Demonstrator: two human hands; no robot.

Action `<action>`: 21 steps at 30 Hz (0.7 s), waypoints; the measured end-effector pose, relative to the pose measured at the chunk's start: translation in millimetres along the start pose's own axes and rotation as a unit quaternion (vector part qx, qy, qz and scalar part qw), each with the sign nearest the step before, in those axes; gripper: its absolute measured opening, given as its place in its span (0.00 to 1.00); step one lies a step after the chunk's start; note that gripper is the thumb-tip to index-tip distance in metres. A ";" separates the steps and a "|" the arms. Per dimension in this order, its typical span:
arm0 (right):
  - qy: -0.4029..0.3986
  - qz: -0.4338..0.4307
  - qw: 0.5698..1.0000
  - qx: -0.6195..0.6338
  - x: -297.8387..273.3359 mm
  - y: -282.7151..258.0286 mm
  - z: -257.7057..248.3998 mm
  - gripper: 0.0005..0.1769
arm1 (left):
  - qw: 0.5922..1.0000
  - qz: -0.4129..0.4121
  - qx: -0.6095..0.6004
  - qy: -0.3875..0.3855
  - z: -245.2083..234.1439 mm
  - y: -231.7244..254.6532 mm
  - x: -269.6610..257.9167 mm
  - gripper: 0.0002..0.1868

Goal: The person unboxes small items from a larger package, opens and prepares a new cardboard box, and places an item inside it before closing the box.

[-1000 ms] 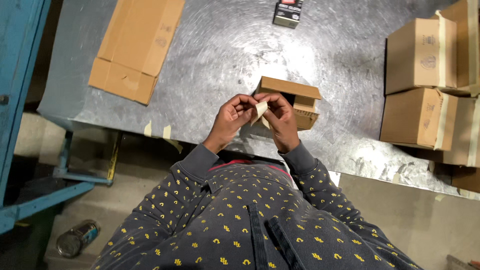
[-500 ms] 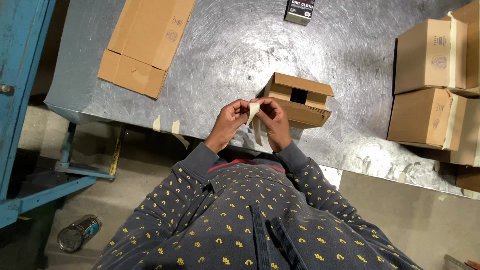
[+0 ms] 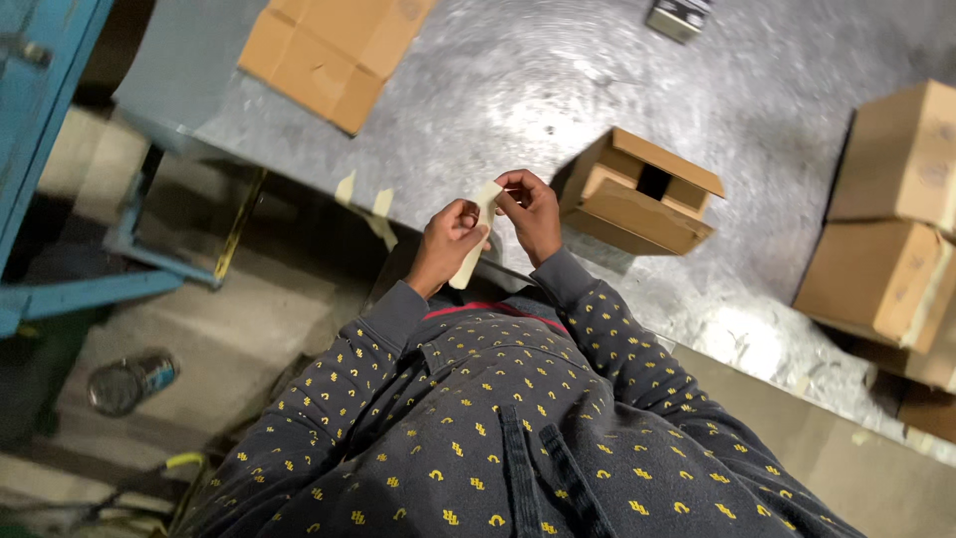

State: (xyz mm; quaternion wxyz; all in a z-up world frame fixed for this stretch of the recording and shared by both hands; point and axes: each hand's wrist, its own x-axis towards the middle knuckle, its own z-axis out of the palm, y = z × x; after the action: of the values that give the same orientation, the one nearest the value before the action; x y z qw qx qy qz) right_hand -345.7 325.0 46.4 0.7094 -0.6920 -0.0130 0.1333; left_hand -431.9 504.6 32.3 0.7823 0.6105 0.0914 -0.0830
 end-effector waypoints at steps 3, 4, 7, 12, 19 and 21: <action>-0.044 0.018 0.998 -0.034 11.6 33.6 18.5 0.07 | 0.999 -0.020 0.004 0.042 -29.7 -35.5 -19.3 0.16; -0.064 0.014 0.997 -0.048 15.5 53.3 25.1 0.11 | 0.998 -0.021 0.005 0.062 -38.0 -44.9 -28.0 0.17; -0.107 -0.003 0.987 -0.122 22.2 88.6 44.7 0.14 | 0.994 -0.035 0.012 0.107 -61.5 -83.3 -44.8 0.16; -0.163 -0.072 0.947 -0.268 27.5 111.7 76.3 0.11 | 0.982 -0.057 0.031 0.180 -101.5 -164.7 -60.5 0.13; -0.195 -0.123 0.875 -0.426 35.6 129.4 90.1 0.13 | 0.971 -0.080 0.070 0.213 -121.3 -203.5 -64.9 0.13; -0.196 -0.126 0.867 -0.441 36.9 128.7 93.6 0.13 | 0.969 -0.082 0.079 0.218 -126.2 -210.5 -59.5 0.13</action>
State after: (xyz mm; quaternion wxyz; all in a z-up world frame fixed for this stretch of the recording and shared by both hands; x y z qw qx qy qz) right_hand -351.1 425.1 -82.6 0.3234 -0.8851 -0.2959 0.1562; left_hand -545.7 577.5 -181.1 0.6830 0.6643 0.3030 -0.0189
